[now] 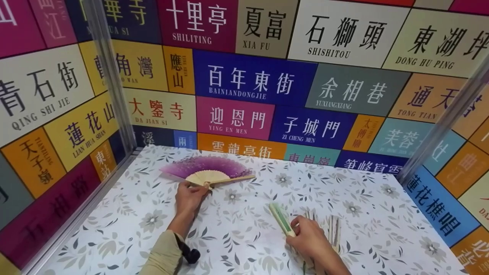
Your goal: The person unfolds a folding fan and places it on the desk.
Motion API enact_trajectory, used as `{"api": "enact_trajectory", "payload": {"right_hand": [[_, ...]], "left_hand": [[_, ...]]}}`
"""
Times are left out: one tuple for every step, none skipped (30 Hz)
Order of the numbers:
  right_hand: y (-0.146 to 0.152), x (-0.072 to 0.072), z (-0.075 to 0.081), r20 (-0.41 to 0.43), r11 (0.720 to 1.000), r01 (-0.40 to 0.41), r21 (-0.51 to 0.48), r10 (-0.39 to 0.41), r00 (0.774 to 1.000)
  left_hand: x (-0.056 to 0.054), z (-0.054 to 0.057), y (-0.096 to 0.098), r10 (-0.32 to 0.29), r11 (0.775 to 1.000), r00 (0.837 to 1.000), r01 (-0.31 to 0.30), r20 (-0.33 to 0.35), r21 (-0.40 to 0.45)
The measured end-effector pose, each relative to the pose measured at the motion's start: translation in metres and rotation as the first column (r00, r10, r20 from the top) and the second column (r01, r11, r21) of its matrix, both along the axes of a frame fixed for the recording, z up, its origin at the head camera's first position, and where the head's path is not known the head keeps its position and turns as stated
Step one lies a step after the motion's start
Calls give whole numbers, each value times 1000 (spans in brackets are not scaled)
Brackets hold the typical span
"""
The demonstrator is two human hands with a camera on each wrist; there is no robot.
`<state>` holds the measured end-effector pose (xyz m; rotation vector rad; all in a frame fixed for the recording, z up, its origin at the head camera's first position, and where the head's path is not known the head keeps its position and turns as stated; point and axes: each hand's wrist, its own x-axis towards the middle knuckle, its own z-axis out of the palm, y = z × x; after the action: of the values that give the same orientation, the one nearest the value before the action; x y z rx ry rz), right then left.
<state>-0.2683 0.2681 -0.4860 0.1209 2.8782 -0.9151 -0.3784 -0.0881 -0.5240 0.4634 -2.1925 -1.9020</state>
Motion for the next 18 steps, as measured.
{"api": "enact_trajectory", "payload": {"right_hand": [[-1, 0, 0, 0, 1000, 7, -5, -7, 1000], [-1, -1, 0, -2, 1000, 10, -10, -10, 1000], [-2, -1, 1, -1, 1000, 14, -18, -14, 1000], [-2, -1, 1, -5, 1000, 15, -26, -15, 1000], [-3, -1, 1, -13, 999, 13, -33, -13, 1000], [-3, -1, 1, -24, 999, 10, -39, -11, 1000], [-4, -1, 2, -36, 999, 8, -46, -10, 999], [-4, -2, 2, -43, 998, 9, -57, -12, 999], [-4, -2, 3, -50, 997, 12, -73, -16, 999], [-4, -3, 3, -57, 996, 16, -91, -21, 998], [-4, -3, 4, -61, 993, 22, -112, -29, 998], [-4, -4, 4, -64, 990, 30, -138, -39, 997], [-4, -5, 5, -72, 986, 36, -165, -49, 996], [-4, -7, 5, -81, 981, 39, -191, -55, 995], [-4, -7, 6, -89, 975, 42, -220, -63, 994], [-4, -9, 7, -102, 968, 44, -247, -71, 992], [-4, -10, 8, -116, 961, 43, -272, -77, 990], [-4, -10, 10, -129, 955, 41, -295, -83, 988]], "left_hand": [[-1, 0, 0, 4, 1000, 1000, -4, 7, -2], [-3, 1, -1, 11, 1000, 1000, -11, 10, -1], [-5, 1, -1, 16, 1000, 1000, -16, 9, 7], [-6, 1, -1, 23, 1000, 1000, -23, 10, 17], [-7, 1, -2, 29, 999, 1000, -29, 8, 27], [-8, 1, -2, 35, 999, 999, -35, 6, 29], [-9, 1, -2, 36, 999, 999, -36, 6, 29], [-9, 2, -2, 32, 999, 999, -32, 4, 30], [-10, 2, -2, 26, 999, 1000, -26, 4, 25], [-10, 3, -1, 18, 1000, 1000, -18, 5, 14], [-10, 4, -1, 2, 1000, 1000, -2, 2, 2], [-11, 5, 0, -13, 1000, 1000, 13, 3, -13], [-11, 6, 1, -30, 999, 1000, 30, 1, -30], [-10, 8, 3, -47, 998, 999, 47, -3, -47], [-10, 9, 4, -62, 995, 998, 61, -7, -74], [-9, 11, 7, -77, 992, 997, 76, -15, -100], [-8, 13, 9, -90, 988, 996, 86, -25, -127], [-7, 16, 13, -89, 983, 995, 81, -41, -163]]}}
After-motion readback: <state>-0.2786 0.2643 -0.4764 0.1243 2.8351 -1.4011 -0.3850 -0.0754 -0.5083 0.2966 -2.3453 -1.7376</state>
